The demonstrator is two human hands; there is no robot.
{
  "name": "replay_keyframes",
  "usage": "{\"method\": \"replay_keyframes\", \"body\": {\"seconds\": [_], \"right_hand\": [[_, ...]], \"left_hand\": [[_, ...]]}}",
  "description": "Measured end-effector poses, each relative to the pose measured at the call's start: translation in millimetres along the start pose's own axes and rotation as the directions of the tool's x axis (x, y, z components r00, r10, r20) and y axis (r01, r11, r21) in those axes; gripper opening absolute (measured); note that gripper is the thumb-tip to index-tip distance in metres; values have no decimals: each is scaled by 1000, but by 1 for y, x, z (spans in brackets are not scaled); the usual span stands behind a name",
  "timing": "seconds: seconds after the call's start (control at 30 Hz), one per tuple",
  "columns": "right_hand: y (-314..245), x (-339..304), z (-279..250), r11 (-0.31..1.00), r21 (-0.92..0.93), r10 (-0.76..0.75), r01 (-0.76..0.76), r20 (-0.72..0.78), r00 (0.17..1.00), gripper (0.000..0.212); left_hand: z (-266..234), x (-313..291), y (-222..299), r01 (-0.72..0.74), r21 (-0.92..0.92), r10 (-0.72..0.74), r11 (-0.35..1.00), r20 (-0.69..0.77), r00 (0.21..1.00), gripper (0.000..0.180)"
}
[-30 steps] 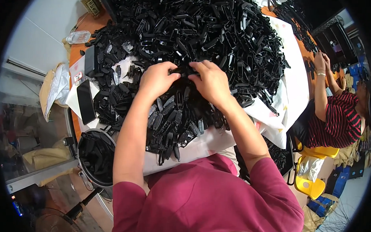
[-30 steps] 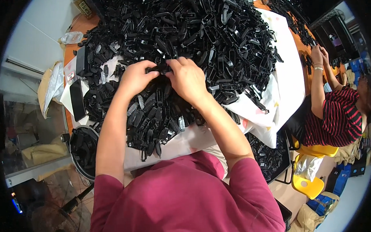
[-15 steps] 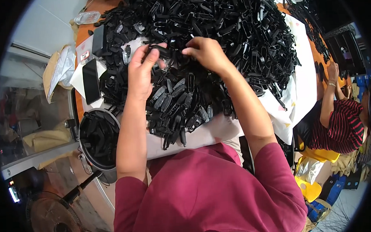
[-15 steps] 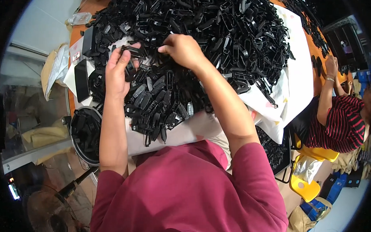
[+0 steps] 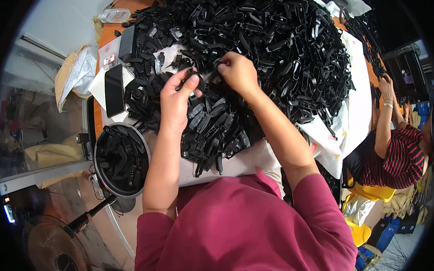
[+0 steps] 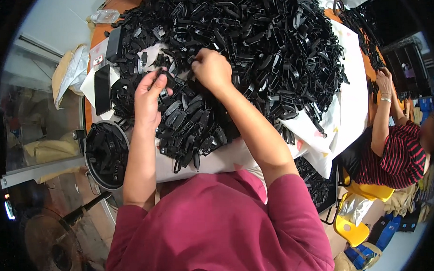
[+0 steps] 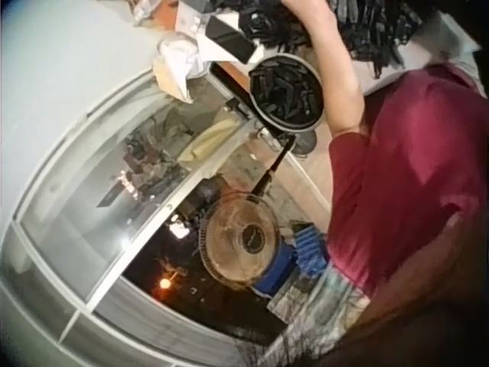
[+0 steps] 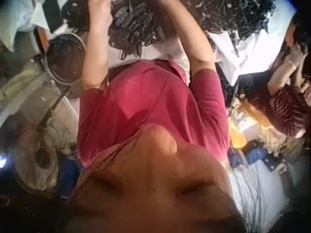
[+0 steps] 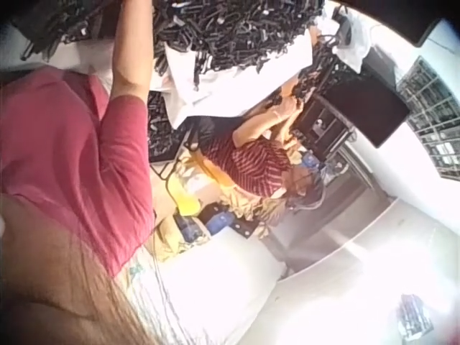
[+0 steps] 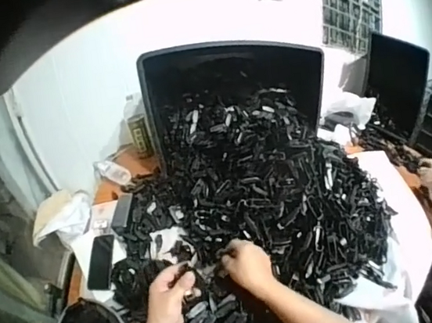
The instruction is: Assembling small black plastic parts by snapping them together manually.
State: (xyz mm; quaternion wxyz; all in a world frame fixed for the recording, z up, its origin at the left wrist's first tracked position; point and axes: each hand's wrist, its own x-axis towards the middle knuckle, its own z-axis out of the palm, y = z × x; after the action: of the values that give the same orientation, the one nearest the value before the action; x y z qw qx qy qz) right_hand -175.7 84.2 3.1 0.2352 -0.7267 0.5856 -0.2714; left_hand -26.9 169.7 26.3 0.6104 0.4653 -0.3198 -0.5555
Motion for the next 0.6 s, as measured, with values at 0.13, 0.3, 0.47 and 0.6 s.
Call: {"method": "replay_keyframes", "body": {"seconds": [0.13,0.3,0.47,0.6], "right_hand": [[-40,-33,-38,487,865,69,-119,98,993,19],[-25,-55,-52,795,385,-411,469,-228,883,25],[-37,-79,-72,829,533,-257,169,95,962,30],[-35,-87,-64,626,773,-100,106,-56,993,20]], "left_hand": [[0,-12,5,275,-231,-213,933,260,942,27],[16,-18,7,218,-238,-164,946,228,960,25],[20,-23,12,55,-165,-17,985,223,975,26],[30,-29,21,6,-16,-2,1000,238,971,31]]}}
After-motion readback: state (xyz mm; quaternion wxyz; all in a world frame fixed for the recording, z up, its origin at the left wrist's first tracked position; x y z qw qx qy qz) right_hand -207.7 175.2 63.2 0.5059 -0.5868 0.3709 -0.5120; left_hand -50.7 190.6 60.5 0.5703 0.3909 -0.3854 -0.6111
